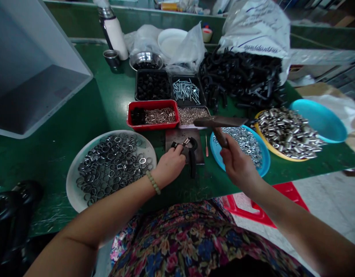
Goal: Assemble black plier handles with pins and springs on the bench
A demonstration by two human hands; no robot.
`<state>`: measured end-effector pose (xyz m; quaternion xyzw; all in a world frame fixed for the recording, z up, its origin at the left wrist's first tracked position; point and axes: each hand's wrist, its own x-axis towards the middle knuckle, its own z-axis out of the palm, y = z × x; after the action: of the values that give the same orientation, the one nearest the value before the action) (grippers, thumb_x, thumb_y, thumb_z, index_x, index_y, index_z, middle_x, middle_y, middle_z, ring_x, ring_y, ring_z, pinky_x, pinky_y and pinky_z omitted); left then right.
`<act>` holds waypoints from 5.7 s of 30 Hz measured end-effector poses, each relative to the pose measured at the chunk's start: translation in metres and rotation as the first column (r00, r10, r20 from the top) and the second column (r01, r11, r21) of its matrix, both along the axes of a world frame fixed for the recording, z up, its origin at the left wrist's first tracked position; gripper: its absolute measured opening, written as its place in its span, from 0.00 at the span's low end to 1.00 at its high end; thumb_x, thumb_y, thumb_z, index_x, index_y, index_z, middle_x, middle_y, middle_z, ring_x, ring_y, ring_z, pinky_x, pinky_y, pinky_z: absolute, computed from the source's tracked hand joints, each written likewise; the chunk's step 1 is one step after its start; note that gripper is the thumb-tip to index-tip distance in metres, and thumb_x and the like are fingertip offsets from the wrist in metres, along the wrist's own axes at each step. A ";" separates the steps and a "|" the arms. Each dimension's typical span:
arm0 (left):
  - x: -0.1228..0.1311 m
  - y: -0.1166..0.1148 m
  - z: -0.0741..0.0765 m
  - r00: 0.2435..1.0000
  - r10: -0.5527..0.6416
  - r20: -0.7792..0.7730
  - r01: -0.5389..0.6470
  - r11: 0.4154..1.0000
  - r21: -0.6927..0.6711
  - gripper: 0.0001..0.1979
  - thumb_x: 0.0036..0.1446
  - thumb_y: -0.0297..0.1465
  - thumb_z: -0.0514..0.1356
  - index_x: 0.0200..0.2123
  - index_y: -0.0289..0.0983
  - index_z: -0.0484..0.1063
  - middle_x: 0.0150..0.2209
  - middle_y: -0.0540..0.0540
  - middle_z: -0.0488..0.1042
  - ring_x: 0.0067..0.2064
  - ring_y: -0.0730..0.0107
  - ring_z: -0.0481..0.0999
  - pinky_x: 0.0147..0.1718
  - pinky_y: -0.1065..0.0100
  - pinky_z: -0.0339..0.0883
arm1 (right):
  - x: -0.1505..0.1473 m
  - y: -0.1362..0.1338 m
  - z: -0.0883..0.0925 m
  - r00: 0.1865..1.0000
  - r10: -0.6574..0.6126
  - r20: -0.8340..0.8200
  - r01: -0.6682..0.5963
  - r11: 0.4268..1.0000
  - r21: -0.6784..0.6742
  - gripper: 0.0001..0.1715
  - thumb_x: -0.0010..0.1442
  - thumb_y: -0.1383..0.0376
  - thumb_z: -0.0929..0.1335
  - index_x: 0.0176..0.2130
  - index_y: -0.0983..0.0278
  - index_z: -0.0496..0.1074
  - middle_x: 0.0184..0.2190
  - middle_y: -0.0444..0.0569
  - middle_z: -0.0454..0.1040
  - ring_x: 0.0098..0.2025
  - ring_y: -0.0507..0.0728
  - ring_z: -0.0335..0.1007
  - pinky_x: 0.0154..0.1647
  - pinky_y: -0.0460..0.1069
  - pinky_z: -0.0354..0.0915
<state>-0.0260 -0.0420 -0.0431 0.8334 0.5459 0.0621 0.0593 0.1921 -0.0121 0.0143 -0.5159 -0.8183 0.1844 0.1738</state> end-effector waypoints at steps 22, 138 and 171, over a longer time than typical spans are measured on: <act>-0.007 -0.008 0.015 0.982 0.151 0.114 -0.148 0.988 -0.033 0.14 0.63 0.36 0.54 0.42 0.31 0.71 0.51 0.36 0.65 0.45 0.61 0.74 0.46 0.62 0.71 | -0.001 -0.012 0.006 0.998 0.043 0.046 -0.044 0.999 0.012 0.30 0.68 0.60 0.54 0.67 0.60 0.50 0.48 0.53 0.76 0.42 0.60 0.77 0.37 0.53 0.72; -0.018 0.008 0.023 0.974 0.130 0.186 -0.128 0.991 -0.024 0.20 0.64 0.42 0.51 0.42 0.32 0.72 0.47 0.39 0.70 0.39 0.64 0.74 0.42 0.63 0.71 | -0.018 0.060 -0.056 0.584 -0.301 -0.754 0.045 0.940 -0.339 0.17 0.65 0.49 0.59 0.34 0.58 0.57 0.21 0.41 0.71 0.20 0.51 0.67 0.22 0.46 0.66; -0.007 -0.015 0.013 0.962 -0.177 0.210 0.173 0.984 0.038 0.14 0.63 0.26 0.48 0.46 0.31 0.70 0.52 0.34 0.71 0.58 0.60 0.67 0.59 0.57 0.61 | -0.040 0.030 -0.052 0.857 0.044 -0.513 -0.086 0.995 -0.057 0.11 0.67 0.55 0.59 0.36 0.57 0.63 0.33 0.48 0.77 0.33 0.56 0.76 0.35 0.53 0.71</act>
<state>-0.0332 -0.0571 -0.0303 0.8676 0.4600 0.1505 0.1144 0.1522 0.0180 -0.0377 -0.4270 -0.7519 0.3522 0.3580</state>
